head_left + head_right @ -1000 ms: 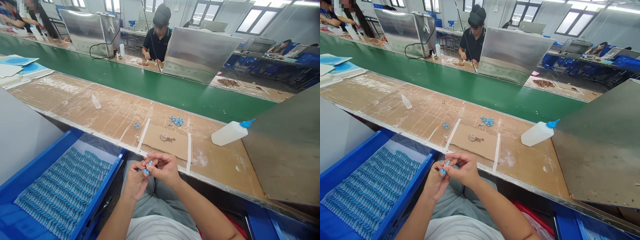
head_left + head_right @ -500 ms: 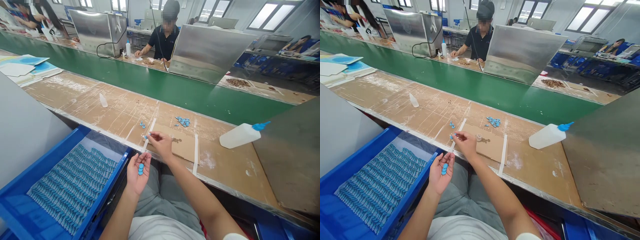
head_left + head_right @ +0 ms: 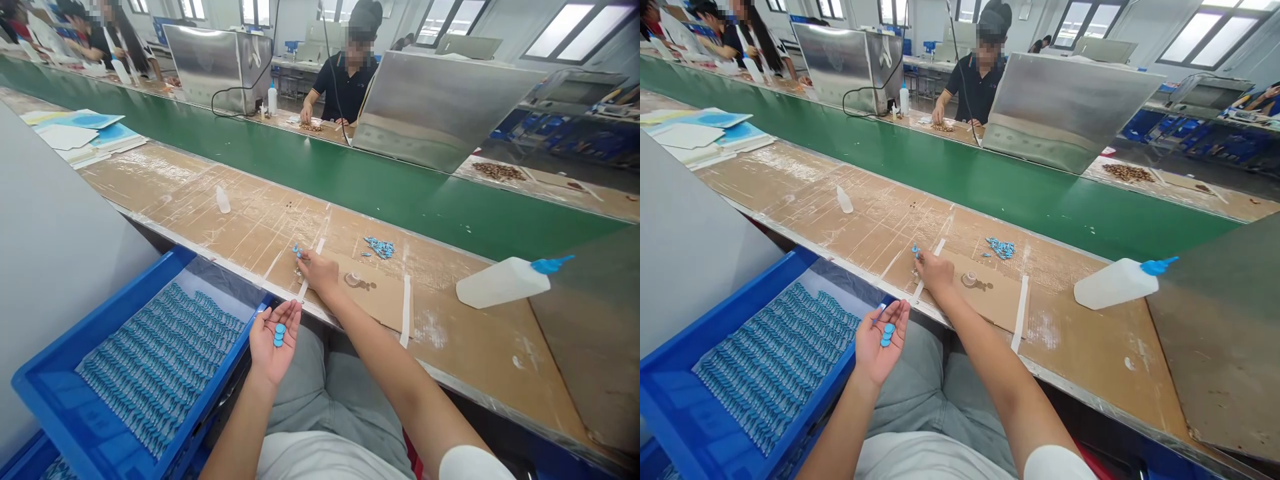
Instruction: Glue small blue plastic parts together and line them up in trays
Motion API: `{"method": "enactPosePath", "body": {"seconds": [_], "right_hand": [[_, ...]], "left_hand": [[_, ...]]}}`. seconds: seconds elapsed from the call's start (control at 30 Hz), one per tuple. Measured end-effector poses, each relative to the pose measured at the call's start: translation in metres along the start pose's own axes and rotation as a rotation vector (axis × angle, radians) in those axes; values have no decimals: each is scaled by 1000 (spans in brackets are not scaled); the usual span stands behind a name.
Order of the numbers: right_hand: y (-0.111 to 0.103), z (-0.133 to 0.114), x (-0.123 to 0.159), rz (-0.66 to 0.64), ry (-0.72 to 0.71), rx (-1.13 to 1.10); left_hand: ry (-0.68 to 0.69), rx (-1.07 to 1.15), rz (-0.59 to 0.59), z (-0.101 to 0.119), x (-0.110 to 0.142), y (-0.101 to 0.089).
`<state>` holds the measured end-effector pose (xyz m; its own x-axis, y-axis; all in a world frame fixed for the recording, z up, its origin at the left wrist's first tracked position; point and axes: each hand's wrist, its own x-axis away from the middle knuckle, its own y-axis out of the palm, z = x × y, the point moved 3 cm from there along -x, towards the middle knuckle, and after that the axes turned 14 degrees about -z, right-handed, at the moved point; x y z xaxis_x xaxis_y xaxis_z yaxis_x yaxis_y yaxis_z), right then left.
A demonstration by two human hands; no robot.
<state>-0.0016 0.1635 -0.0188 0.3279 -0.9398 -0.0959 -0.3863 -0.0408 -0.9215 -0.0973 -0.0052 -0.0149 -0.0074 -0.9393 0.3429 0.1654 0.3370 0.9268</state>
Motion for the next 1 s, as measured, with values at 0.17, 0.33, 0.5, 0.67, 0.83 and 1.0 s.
{"method": "enactPosePath", "body": {"seconds": [0.17,0.33,0.5,0.67,0.83,1.0], "right_hand": [[-24,-7,27,102,-30,-131],[-37,-38,104,-95,-414,-510],[-23,-51,149,-257,-461,-582],[-17,-48,148,-244,-350,-728],[-21,-40,145,-290,122,-1262],[-22,-32,144,-221,277,-1538]], "left_hand": [[12,-6,-47,1,-1,4],[40,-47,-45,0,-3,3],[81,-156,-11,-8,-4,1],[74,-163,6,-14,1,2],[40,-161,-30,-18,6,4],[40,-220,-176,-30,14,-1]]}}
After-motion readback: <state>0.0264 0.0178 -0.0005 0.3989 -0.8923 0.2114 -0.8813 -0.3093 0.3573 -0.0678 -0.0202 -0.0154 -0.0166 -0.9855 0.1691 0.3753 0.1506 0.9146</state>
